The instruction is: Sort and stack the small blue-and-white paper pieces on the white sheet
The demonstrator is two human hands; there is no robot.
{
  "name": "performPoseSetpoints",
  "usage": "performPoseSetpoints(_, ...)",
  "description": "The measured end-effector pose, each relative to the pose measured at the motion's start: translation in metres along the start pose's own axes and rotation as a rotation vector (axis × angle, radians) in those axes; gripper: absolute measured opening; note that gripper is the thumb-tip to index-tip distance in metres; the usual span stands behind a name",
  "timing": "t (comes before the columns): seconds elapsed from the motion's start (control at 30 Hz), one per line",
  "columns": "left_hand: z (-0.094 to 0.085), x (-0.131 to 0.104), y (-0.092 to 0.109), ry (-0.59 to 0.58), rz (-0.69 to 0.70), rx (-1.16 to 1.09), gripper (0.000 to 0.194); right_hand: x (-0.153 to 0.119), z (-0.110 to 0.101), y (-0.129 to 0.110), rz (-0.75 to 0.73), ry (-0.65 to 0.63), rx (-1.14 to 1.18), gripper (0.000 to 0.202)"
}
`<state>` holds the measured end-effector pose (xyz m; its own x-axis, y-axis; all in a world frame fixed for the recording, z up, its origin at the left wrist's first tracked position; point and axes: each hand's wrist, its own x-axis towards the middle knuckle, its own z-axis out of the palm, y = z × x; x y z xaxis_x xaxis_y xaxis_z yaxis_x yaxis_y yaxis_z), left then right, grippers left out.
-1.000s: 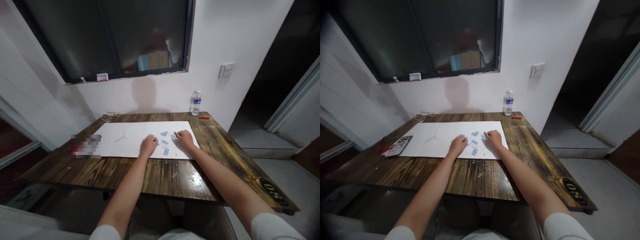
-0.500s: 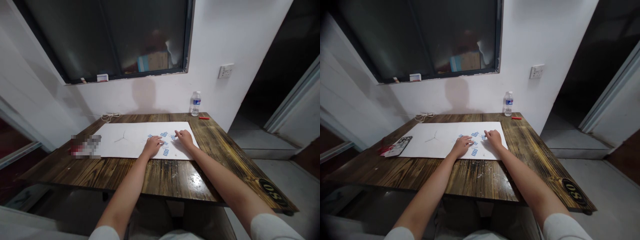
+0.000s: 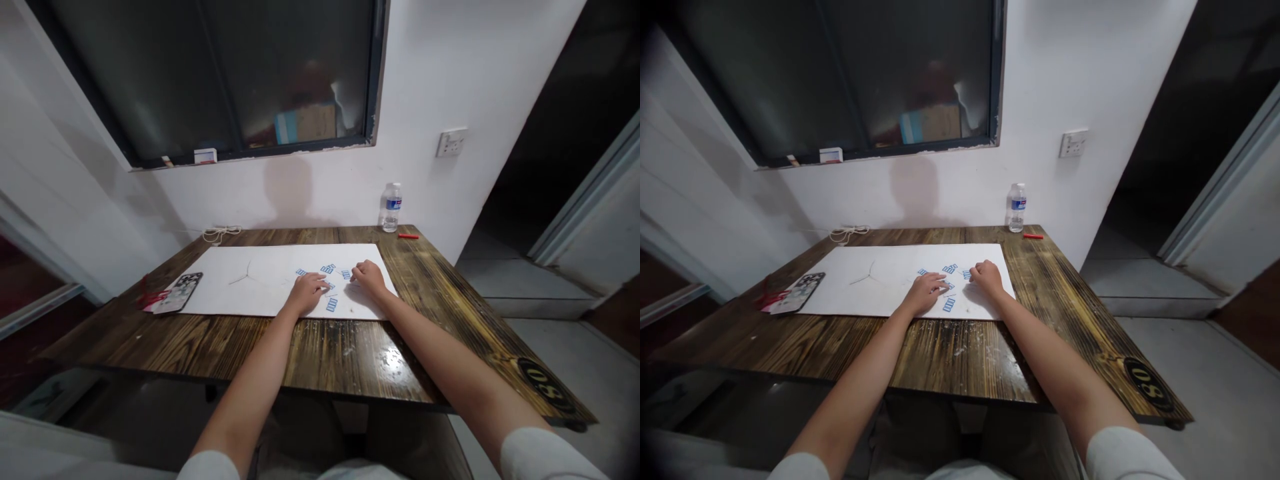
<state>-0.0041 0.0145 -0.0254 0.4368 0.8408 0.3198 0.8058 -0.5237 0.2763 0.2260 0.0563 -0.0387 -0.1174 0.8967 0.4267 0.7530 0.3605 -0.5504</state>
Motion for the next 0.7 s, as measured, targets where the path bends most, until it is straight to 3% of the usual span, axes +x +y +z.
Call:
performPoseSetpoints(0.17, 0.0022, -0.0005, -0.0001, -0.073, 0.063, 0.024, 0.030, 0.0004, 0.0012, -0.0006, 0.013, -0.025, -0.012, 0.035)
performPoseSetpoints(0.4, 0.0001, -0.0006, -0.0019, 0.004, 0.030, 0.027, 0.031, -0.0004, -0.0003, -0.0037, 0.009, -0.050, -0.064, 0.032)
performPoseSetpoints(0.5, -0.0002, 0.0005, 0.0014, 0.004, 0.167, -0.057, 0.028, -0.0009, 0.0003, -0.0043, -0.005, -0.068, -0.068, 0.034)
performPoseSetpoints(0.6, 0.0009, 0.0015, 0.0042, -0.088, 0.359, -0.141, 0.031, -0.0003, 0.0025, -0.0030, -0.055, -0.066, -0.057, 0.037)
performPoseSetpoints(0.7, 0.0016, 0.0016, 0.0052, -0.151, 0.428, -0.196, 0.031, 0.0009, 0.0052, -0.0004, -0.116, -0.067, -0.049, 0.038)
